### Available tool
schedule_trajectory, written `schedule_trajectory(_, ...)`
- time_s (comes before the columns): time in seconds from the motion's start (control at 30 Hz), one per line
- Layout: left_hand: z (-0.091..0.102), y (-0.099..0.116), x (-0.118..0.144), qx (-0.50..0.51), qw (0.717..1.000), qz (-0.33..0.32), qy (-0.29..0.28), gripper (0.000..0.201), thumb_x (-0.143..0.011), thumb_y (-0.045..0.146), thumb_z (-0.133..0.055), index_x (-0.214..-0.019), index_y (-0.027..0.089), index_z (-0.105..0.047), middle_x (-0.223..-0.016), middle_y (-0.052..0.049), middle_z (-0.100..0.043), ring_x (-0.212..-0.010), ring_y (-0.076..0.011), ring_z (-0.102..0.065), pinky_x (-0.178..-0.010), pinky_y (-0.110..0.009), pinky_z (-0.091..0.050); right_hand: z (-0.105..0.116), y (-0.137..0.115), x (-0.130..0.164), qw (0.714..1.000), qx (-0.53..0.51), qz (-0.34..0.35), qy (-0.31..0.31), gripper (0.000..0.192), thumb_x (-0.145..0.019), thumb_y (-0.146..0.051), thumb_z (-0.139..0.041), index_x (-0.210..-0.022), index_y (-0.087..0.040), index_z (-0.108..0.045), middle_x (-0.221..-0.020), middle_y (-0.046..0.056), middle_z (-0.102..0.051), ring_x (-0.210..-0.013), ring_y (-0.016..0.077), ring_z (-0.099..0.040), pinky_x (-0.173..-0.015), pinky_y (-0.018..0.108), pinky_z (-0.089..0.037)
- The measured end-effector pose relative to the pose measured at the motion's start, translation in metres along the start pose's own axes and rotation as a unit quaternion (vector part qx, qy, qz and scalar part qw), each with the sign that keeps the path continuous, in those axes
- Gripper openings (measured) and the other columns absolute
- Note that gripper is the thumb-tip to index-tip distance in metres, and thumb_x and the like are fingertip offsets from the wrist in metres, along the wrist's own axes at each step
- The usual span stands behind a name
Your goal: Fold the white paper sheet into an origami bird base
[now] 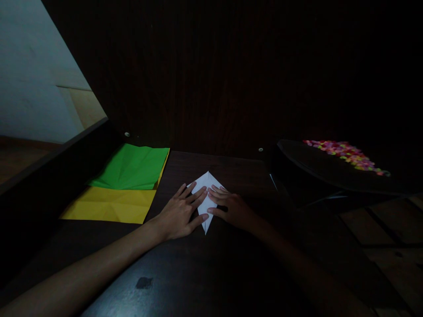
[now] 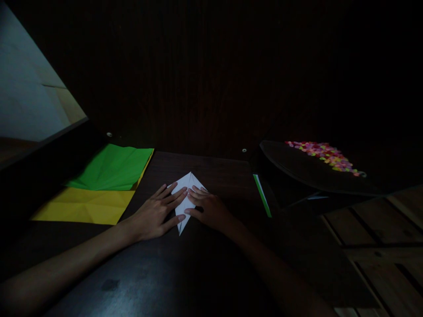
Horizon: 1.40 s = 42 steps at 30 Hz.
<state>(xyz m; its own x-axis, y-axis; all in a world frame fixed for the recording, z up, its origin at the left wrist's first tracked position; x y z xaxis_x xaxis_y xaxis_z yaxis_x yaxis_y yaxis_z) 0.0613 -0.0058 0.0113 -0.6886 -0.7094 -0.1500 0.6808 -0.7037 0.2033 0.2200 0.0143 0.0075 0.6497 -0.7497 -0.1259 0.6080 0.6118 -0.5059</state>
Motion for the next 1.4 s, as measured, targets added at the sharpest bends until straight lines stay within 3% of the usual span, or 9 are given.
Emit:
schedule_trajectory(0.33, -0.005, 0.003, 0.001, -0.006, 1.0, 0.01, 0.011, 0.088, -0.085, 0.076, -0.038, -0.151, 0.019, -0.027, -0.155, -0.01, -0.032, -0.145, -0.0367, -0.019, -0.116, -0.056, -0.017, -0.002, 0.001, -0.001, 1.0, 0.007, 0.011, -0.001, 0.051, -0.089, -0.037, -0.063, -0.134, -0.016, -0.055, -0.143, 0.013, -0.047, -0.138, 0.0272, -0.038, -0.114, 0.051, -0.033)
schedule_trajectory(0.7, -0.005, 0.007, -0.002, 0.019, 0.999, 0.028, -0.016, 0.114, -0.067, 0.09, -0.041, -0.153, 0.017, -0.023, -0.157, -0.013, -0.025, -0.145, -0.0421, -0.013, -0.115, -0.059, -0.01, -0.002, -0.002, -0.001, 1.0, 0.022, 0.012, 0.017, 0.048, -0.087, -0.034, -0.064, -0.131, -0.016, -0.058, -0.14, 0.013, -0.051, -0.136, 0.0285, -0.042, -0.114, 0.05, -0.035)
schedule_trajectory(0.77, -0.004, 0.005, -0.002, 0.023, 0.999, 0.02, -0.023, 0.107, -0.073, 0.086, -0.04, -0.153, 0.018, -0.022, -0.158, -0.012, -0.024, -0.145, -0.0417, -0.013, -0.115, -0.059, -0.011, -0.002, -0.002, -0.001, 1.0, 0.024, 0.009, 0.014, 0.049, -0.087, -0.035, -0.064, -0.132, -0.016, -0.058, -0.14, 0.013, -0.05, -0.136, 0.0286, -0.041, -0.114, 0.051, -0.035)
schedule_trajectory(0.9, 0.002, -0.002, 0.0, 0.031, 0.999, -0.01, -0.034, 0.067, -0.097, 0.059, -0.03, -0.154, 0.027, -0.016, -0.158, -0.005, -0.024, -0.146, -0.0345, -0.016, -0.113, -0.056, -0.016, 0.001, -0.003, 0.002, 1.0, 0.023, 0.014, 0.005, 0.051, -0.089, -0.037, -0.061, -0.134, -0.013, -0.055, -0.141, 0.015, -0.049, -0.137, 0.0286, -0.04, -0.113, 0.052, -0.036)
schedule_trajectory(1.17, 0.0, -0.008, 0.0, 0.019, 0.999, -0.013, -0.026, 0.072, -0.093, 0.064, -0.037, -0.153, 0.029, -0.018, -0.159, -0.005, -0.024, -0.146, -0.0353, -0.016, -0.113, -0.056, -0.017, 0.003, -0.002, 0.005, 0.999, 0.008, 0.038, -0.007, 0.07, -0.083, -0.047, -0.068, -0.141, -0.015, -0.046, -0.148, 0.014, -0.041, -0.14, 0.0304, -0.035, -0.114, 0.052, -0.033)
schedule_trajectory(1.4, -0.001, -0.005, 0.0, 0.007, 1.0, 0.002, -0.026, 0.07, -0.093, 0.065, -0.034, -0.152, 0.028, -0.023, -0.159, -0.004, -0.024, -0.146, -0.0337, -0.017, -0.115, -0.054, -0.016, 0.001, -0.002, 0.003, 1.0, -0.015, 0.025, -0.003, 0.071, -0.08, -0.049, -0.07, -0.139, -0.016, -0.05, -0.145, 0.015, -0.044, -0.139, 0.0313, -0.035, -0.114, 0.053, -0.033)
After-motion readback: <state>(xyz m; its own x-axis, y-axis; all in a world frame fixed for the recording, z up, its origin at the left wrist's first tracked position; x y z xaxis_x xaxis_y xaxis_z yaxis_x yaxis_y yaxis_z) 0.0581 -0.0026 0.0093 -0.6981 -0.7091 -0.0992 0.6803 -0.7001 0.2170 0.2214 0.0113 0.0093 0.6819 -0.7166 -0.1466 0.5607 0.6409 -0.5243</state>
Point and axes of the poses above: each hand's wrist, its own x-axis away from the middle knuckle, its own z-axis out of the back of the hand, y = z × x, the point moved 5 cm from there along -x, towards the middle knuckle
